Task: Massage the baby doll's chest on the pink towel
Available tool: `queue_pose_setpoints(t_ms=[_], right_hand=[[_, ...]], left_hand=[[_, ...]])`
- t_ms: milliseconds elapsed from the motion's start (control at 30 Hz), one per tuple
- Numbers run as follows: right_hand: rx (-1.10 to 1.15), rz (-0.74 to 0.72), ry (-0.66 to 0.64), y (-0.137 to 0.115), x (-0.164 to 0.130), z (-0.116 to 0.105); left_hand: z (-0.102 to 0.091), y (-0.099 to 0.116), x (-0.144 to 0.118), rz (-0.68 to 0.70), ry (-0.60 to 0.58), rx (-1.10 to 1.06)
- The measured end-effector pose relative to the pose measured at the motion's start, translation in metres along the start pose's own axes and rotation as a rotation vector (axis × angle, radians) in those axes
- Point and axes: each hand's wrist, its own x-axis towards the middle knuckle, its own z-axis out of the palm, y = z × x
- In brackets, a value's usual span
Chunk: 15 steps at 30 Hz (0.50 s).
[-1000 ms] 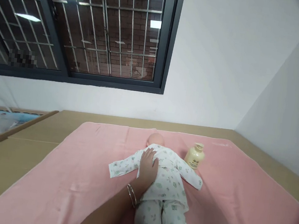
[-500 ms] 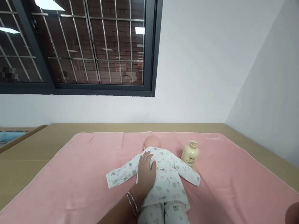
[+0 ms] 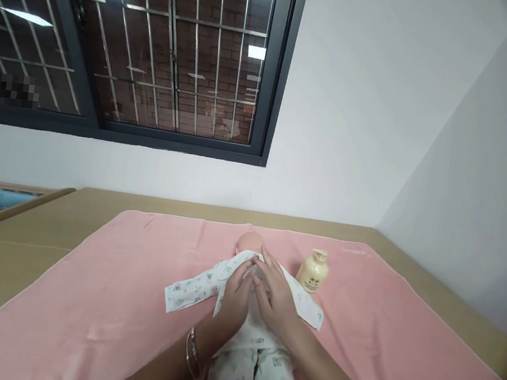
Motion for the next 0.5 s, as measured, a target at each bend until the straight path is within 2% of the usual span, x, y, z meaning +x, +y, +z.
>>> queue_pose_setpoints(t_ms=[67, 100, 167, 200, 267, 367, 433, 500], right_hand=[[-0.148, 0.039, 0.051, 0.028, 0.001, -0.001], [-0.214, 0.101, 0.146, 0.042, 0.003, -0.005], [-0.361, 0.226, 0.307, 0.068, 0.011, -0.016], [-0.435, 0.282, 0.329, 0.079, 0.014, -0.022], [-0.56, 0.378, 0.283, 0.094, 0.02, -0.031], [-0.641, 0.443, 0.155, 0.105, 0.021, -0.035], [-0.64, 0.442, 0.128, 0.107, 0.019, -0.034], [-0.616, 0.45, 0.14, 0.104, 0.019, -0.032]], left_hand=[[0.012, 0.006, 0.007, -0.078, -0.033, -0.135], [0.022, 0.006, 0.015, -0.148, -0.066, -0.232], [0.047, 0.003, 0.034, -0.335, -0.162, -0.479], [0.062, 0.001, 0.046, -0.431, -0.229, -0.585], [0.091, -0.001, 0.069, -0.539, -0.243, -0.722], [0.125, -0.001, 0.095, -0.603, -0.223, -0.779], [0.136, -0.001, 0.103, -0.638, -0.274, -0.763], [0.138, -0.002, 0.104, -0.653, -0.342, -0.73]])
